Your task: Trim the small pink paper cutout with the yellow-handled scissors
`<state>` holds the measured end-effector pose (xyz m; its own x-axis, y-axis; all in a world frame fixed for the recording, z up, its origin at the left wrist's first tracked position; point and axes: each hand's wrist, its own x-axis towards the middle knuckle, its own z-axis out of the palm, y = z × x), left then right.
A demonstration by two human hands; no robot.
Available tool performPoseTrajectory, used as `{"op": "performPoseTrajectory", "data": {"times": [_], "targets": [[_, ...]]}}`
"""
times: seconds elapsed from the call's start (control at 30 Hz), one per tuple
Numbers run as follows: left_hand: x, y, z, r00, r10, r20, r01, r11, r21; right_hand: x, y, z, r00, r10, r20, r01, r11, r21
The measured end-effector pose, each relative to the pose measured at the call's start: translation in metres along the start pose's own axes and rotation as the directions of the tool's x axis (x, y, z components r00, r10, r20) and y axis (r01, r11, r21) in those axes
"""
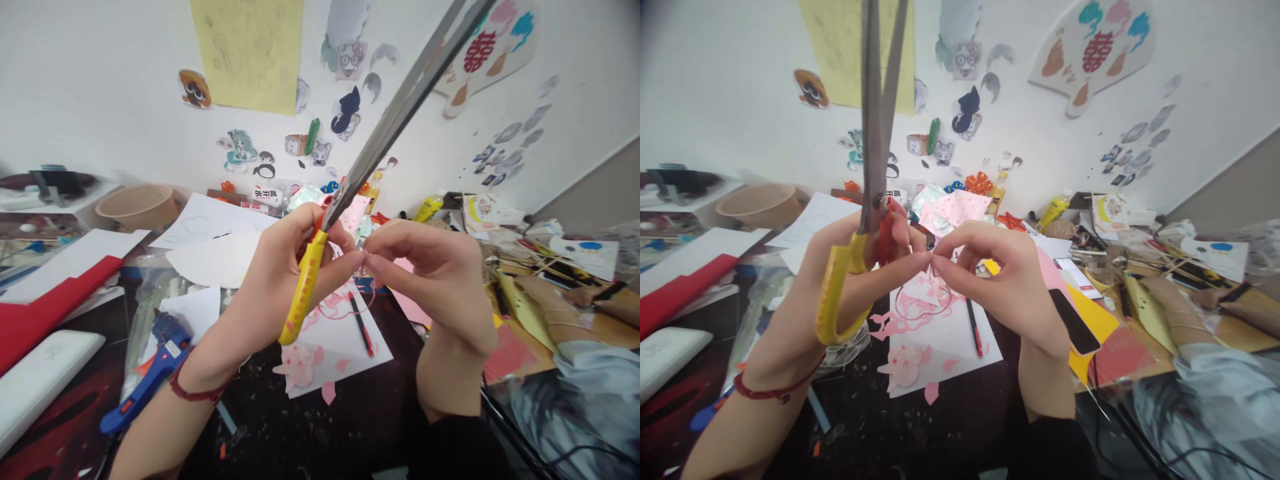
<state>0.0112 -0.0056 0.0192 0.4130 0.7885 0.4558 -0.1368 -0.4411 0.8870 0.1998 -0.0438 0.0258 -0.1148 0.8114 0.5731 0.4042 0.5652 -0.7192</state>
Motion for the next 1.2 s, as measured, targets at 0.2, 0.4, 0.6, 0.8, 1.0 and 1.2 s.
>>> {"op": "performPoseTrajectory", "data": {"times": [0.2,0.4,0.6,0.8,1.0,1.2], "targets": [[0.0009,-0.0017,0.0006,1.000,0.007,0.003,-0.007,1.000,0.000,-0.0014,-0.0008,0.0012,1.000,0.006,-0.012,-0.006,0.999,-0.033],[0.0008,-0.0012,0.0003,1.000,0.004,0.005,-0.004,1.000,0.005,-0.0016,-0.0006,0.0013,1.000,-0.004,-0.007,0.004,0.999,-0.033],[0.0017,0.0008,-0.0009,1.000,0.011,0.018,-0.011,1.000,0.017,-0.0009,-0.0012,0.0006,1.000,-0.007,0.018,0.007,1.000,-0.029],[0.0023,0.0024,-0.0006,1.000,-0.003,0.030,0.002,0.999,0.032,0.0003,0.0000,-0.0011,0.999,-0.029,0.042,0.030,0.999,-0.036],[0.0011,0.0018,0.0000,1.000,0.022,0.016,-0.024,0.995,0.100,0.0010,0.0011,0.0000,0.999,-0.032,0.039,0.033,0.999,-0.033],[0.0027,0.0025,0.0003,0.999,0.040,-0.002,-0.039,0.990,0.136,0.0015,0.0009,0.0020,0.999,-0.046,0.003,0.046,0.999,0.002]]}}
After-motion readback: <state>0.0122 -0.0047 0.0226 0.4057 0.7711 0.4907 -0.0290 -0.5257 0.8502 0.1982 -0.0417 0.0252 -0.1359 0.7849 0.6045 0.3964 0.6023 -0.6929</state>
